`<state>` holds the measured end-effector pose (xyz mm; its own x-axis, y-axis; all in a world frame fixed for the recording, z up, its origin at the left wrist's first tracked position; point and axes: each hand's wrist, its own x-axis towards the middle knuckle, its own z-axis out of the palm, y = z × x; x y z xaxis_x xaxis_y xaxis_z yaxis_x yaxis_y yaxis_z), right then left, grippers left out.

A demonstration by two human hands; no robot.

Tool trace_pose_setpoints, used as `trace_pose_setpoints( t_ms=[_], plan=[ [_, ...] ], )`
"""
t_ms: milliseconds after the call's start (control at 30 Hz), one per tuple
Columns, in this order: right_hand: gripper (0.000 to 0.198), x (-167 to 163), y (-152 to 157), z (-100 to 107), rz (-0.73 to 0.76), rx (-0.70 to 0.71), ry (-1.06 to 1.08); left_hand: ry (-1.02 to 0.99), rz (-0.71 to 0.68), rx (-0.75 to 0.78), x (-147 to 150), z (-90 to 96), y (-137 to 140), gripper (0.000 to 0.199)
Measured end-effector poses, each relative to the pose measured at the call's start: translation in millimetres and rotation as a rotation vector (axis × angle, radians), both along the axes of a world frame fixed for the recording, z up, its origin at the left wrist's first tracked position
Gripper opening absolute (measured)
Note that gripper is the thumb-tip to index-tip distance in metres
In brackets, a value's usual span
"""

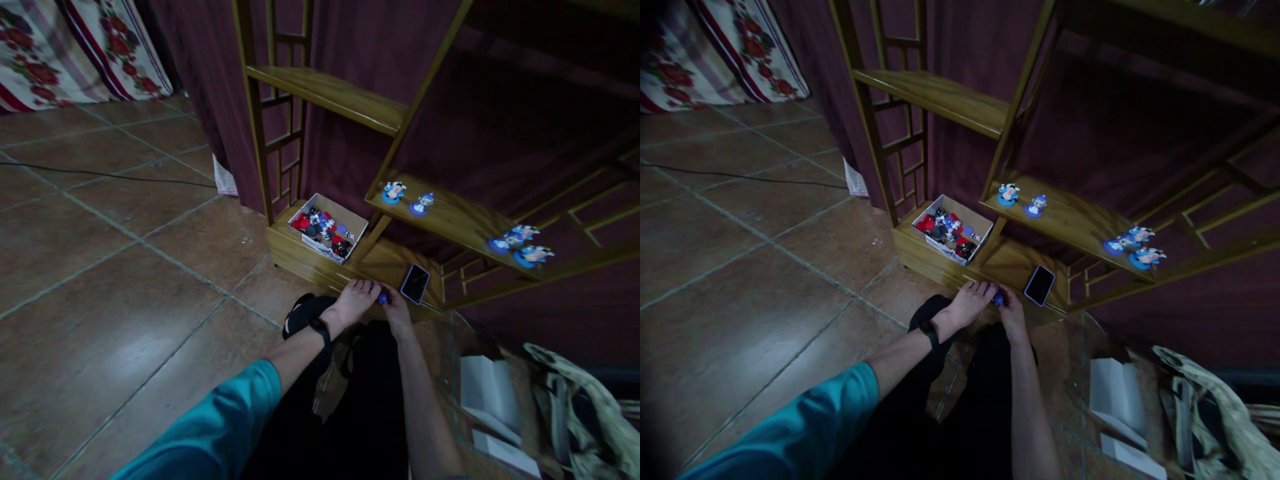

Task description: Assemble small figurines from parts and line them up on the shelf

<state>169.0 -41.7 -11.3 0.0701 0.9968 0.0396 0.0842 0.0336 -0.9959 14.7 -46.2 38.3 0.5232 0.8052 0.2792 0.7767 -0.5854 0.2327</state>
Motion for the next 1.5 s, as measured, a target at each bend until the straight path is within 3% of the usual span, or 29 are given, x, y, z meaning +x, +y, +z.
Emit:
trace_pose_setpoints(
  t_ms=[133,267,367,533,767,967,1200,1500],
  plan=[
    [0.048,1,1,-2,-0.007,-0.019,0.009,-0.026,-0.020,-0.033,-1,-1.3,3,0.038],
    [0.045,-1,3,-2,-0.033,-0.032,0.032,-0.137,-0.018,-0.191,-4,-5.1,8,0.037],
    [0.039,-4,4,-1,-0.051,-0.050,0.048,-0.283,0.005,-0.331,-5,-10.9,14,0.032],
    [0.034,-9,4,4,-0.045,-0.108,0.145,-0.638,-0.048,-0.405,-7,-23.8,27,0.042],
    [0.035,-11,4,14,0.006,-0.133,0.152,-0.979,-0.099,-0.728,-6,-39.4,41,0.041],
    [0.043,-12,5,16,0.056,-0.166,0.200,-1.178,-0.082,-1.006,-4,-42.1,43,0.037],
    [0.038,-12,4,19,0.064,-0.144,0.220,-1.355,0.009,-1.091,-2,-37.8,38,0.046],
    [0.039,-12,3,20,0.025,-0.169,0.248,-1.348,0.034,-1.065,-3,-43.0,42,0.047]
  ],
)
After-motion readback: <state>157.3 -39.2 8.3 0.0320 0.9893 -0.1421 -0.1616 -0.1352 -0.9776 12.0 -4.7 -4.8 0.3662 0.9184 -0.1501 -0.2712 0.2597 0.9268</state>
